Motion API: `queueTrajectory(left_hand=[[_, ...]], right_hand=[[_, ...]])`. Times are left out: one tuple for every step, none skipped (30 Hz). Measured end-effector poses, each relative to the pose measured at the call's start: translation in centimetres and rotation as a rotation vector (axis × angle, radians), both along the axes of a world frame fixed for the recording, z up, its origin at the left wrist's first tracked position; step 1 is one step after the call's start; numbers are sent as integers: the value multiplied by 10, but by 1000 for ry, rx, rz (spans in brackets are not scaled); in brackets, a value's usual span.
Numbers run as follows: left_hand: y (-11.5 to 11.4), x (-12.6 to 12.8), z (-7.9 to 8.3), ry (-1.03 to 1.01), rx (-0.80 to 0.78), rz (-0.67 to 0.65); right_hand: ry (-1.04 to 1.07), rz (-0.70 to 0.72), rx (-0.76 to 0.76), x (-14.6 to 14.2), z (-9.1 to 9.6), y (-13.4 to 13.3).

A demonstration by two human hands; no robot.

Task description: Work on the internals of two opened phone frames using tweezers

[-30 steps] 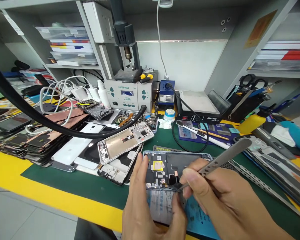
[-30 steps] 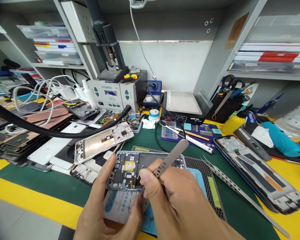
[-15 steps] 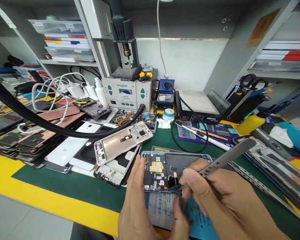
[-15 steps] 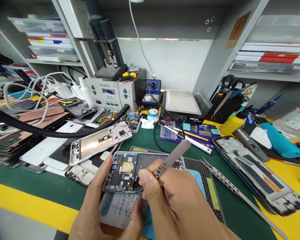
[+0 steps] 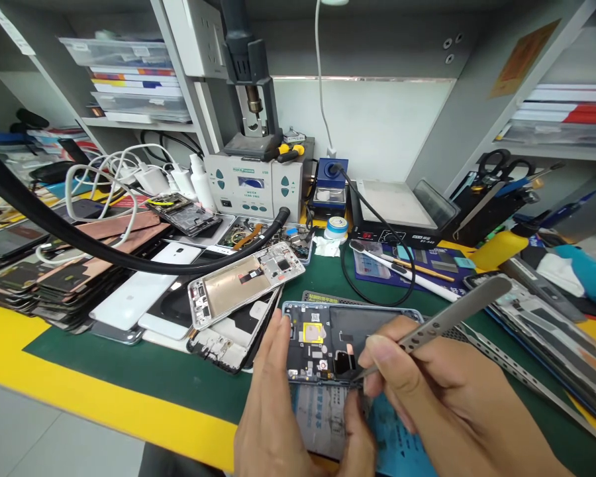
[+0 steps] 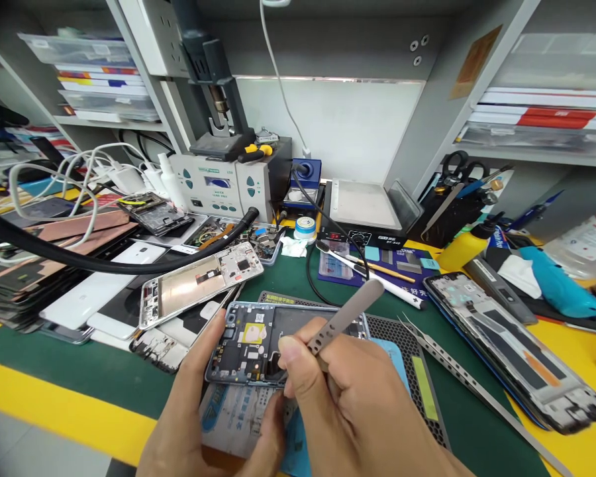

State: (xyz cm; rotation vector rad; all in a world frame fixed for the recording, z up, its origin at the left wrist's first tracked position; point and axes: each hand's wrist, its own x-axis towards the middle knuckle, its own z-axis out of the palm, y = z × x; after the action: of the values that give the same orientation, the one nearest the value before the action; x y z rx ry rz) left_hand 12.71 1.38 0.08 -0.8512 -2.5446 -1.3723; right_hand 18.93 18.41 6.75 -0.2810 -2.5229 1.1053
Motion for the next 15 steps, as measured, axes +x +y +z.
queueTrajectory(left_hand=[[1,-3,-3,21,27,-14],[1,-6,-6,32,47,-27],[2,-9,-9,35,57,-37],[2,-12,-12,32,59,-40],[2,-15,-16,26,56,-38],[2,-17,-19,20,54,-36],[3,-19,-22,15,52,-33],[3,-21,-25,9,51,-31],[4,-22,-28,4,50,-28],[4,-23,-30,-2,51,-26],[5,-24,-32,-8,53,-25],[5,-24,-33,-13,56,-23],[6,-24,-34,-19,60,-21],[7,-24,-34,-23,65,-20],[7,-23,-34,-28,70,-18]], right_hand=[[-10,-9,2,1,-1,1],[-19,-23,2,2,-1,1],[-28,-36,1,3,-2,2],[-33,-43,-1,3,-2,2],[-33,-48,0,3,-2,2],[-32,-53,1,3,-2,2],[-30,-57,2,3,-2,2],[-29,-61,3,2,-2,3],[-27,-64,3,2,-3,3],[-27,-68,3,2,-4,3],[-31,-71,1,2,-4,4],[-36,-72,0,3,-6,5],[-43,-71,-3,4,-7,5],[-50,-69,-5,5,-8,6],[-57,-67,-6,7,-9,6]])
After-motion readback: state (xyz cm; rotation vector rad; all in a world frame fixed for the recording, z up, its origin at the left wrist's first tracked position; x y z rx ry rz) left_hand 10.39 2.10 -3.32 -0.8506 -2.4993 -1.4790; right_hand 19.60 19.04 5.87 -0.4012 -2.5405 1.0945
